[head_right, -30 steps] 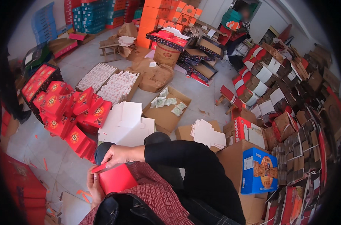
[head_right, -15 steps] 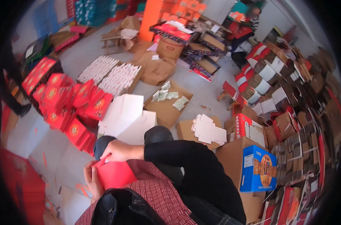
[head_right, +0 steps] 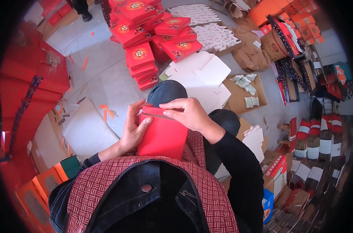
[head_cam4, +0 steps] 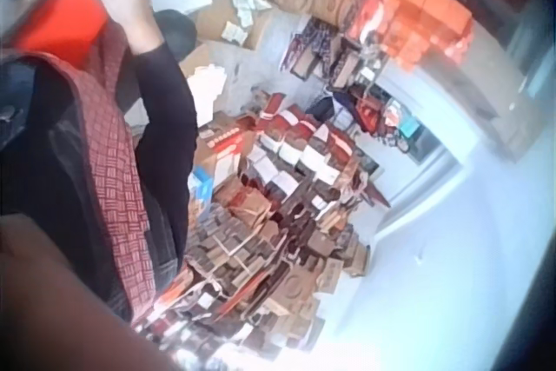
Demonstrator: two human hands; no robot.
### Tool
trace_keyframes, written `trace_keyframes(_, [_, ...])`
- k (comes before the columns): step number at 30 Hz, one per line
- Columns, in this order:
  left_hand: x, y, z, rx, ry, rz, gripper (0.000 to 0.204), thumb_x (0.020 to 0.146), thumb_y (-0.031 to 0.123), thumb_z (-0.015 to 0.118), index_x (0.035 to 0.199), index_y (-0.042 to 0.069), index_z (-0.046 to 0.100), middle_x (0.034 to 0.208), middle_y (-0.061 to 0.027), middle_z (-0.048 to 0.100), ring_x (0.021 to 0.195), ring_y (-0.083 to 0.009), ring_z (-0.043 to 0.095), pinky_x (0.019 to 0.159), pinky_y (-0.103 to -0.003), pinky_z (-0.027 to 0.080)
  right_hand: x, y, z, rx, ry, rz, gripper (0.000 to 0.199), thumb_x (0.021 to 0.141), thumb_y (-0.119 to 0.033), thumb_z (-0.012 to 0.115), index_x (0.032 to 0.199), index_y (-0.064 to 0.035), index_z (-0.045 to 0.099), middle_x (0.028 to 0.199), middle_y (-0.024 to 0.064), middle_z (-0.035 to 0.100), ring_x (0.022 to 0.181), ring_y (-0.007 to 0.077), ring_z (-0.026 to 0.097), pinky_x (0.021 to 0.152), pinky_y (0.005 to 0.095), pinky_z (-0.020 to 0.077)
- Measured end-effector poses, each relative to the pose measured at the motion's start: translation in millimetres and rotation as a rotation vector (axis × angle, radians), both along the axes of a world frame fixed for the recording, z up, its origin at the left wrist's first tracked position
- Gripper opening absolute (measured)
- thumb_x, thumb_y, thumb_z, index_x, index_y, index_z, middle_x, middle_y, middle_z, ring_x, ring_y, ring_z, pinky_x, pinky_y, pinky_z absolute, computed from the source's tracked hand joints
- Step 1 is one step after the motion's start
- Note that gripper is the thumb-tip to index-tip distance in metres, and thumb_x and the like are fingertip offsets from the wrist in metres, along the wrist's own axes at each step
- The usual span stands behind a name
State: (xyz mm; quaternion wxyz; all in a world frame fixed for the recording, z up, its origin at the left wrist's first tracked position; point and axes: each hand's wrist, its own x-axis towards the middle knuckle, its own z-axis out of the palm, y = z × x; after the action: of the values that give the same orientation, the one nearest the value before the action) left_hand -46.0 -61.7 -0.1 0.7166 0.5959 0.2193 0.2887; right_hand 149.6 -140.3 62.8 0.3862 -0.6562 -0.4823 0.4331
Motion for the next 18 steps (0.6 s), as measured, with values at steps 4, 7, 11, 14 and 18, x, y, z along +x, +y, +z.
trace_keyframes(4, [0.1,2.3,2.9,0.019,-0.014,-0.016,0.053,0.09,0.003,0.059,0.134,0.001,0.03,0.127,-0.0137,0.045,0.104,-0.0158,0.058,0.086,-0.028,0.05,0.4,1.5,-4.2,0.055,0.017,0.021,0.02,0.083,-0.003,0.067,0.102,-0.0003,0.069,0.096,0.0127,0.07,0.084,0.014,0.066,0.074,0.025,0.053])
trace_keyframes(7, [-0.3,3.9,3.4,0.068,0.0,-0.041,0.052,0.09,0.003,0.059,0.135,0.002,0.031,0.128,-0.013,0.044,0.105,-0.0159,0.058,0.086,-0.028,0.05,-0.6,3.2,-3.7,0.085,-0.001,0.024,0.018,0.082,-0.002,0.067,0.1,-0.0001,0.07,0.096,0.0127,0.07,0.084,0.0143,0.066,0.074,0.0251,0.0532])
trace_keyframes(11, [-1.2,3.0,0.8,0.063,-0.015,-0.038,0.052,0.09,0.003,0.06,0.135,0.004,0.033,0.129,-0.0121,0.044,0.104,-0.0158,0.059,0.087,-0.028,0.05,1.5,5.5,-5.6,0.088,-0.028,0.023,0.019,0.08,0.0,0.068,0.098,0.0,0.07,0.096,0.0131,0.07,0.083,0.0158,0.067,0.075,0.0257,0.0534])
trace_keyframes(14, [-1.3,2.4,5.1,0.009,-0.024,-0.051,0.053,0.09,0.003,0.061,0.135,0.005,0.033,0.128,-0.0119,0.045,0.103,-0.0159,0.059,0.087,-0.029,0.05,1.7,6.5,-8.8,0.129,-0.072,0.027,0.018,0.077,-0.001,0.069,0.096,0.0001,0.071,0.093,0.0129,0.069,0.081,0.0173,0.067,0.072,0.0259,0.0528])
trace_keyframes(18, [-2.0,3.7,8.2,0.068,-0.01,-0.062,0.053,0.089,0.004,0.062,0.134,0.005,0.033,0.127,-0.0114,0.047,0.102,-0.0161,0.06,0.086,-0.029,0.05,1.2,15.7,-0.4,0.137,-0.186,0.113,0.012,0.073,-0.003,0.072,0.084,0.0007,0.069,0.08,0.0104,0.065,0.069,0.0182,0.064,0.062,0.0273,0.0489])
